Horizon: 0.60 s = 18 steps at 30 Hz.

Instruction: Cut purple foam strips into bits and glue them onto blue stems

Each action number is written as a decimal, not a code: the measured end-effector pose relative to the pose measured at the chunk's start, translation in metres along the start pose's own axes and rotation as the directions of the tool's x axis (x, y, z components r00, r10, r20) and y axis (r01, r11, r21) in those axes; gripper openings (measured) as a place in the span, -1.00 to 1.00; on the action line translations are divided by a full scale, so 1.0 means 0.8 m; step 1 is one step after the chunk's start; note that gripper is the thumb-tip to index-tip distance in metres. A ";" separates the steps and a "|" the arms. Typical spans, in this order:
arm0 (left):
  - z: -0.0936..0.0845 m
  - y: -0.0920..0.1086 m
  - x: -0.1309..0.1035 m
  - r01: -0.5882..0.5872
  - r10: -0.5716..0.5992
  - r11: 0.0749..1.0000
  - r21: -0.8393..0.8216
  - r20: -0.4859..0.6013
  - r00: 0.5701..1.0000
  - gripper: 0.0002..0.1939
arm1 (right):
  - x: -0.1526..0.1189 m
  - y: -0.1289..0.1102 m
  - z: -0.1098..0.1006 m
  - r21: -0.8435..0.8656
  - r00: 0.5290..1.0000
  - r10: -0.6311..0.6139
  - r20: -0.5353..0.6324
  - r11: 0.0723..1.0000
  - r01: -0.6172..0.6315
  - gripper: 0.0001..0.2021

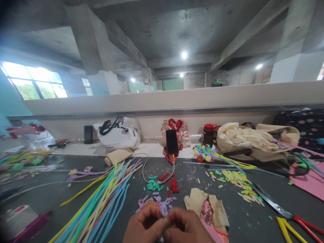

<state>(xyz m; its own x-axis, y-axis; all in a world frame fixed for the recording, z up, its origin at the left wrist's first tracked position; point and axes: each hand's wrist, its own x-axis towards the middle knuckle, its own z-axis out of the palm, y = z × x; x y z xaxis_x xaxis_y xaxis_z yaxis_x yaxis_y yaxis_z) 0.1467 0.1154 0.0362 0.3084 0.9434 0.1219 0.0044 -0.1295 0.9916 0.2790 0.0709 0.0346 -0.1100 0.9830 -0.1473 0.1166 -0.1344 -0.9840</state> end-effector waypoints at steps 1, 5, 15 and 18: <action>0.000 0.004 -0.001 -0.002 0.002 1.000 0.010 0.003 1.000 -0.82 | 0.000 -0.002 0.000 0.008 1.000 -0.002 -0.016 1.000 0.002 -0.91; 0.001 0.009 -0.002 0.198 -0.187 0.975 -0.099 0.116 0.976 -0.81 | -0.001 -0.007 -0.001 0.061 0.999 -0.010 -0.045 0.998 0.013 -0.85; 0.004 -0.042 0.008 0.427 -0.343 0.811 -0.401 0.265 0.901 -0.50 | 0.002 0.011 0.000 0.292 0.997 -0.044 0.056 0.956 0.025 -0.76; 0.007 -0.042 0.006 0.430 -0.346 0.800 -0.419 0.262 0.901 -0.49 | -0.001 0.009 -0.001 0.288 0.997 -0.027 0.073 0.958 0.005 -0.75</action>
<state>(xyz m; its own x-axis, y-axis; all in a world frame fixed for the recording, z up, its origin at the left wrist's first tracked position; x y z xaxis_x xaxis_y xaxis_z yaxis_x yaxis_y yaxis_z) 0.1535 0.1229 0.0030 0.5257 0.8145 -0.2453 -0.2622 0.4295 0.8641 0.2804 0.0693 0.0279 -0.1852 0.9744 -0.1278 -0.1733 -0.1604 -0.9717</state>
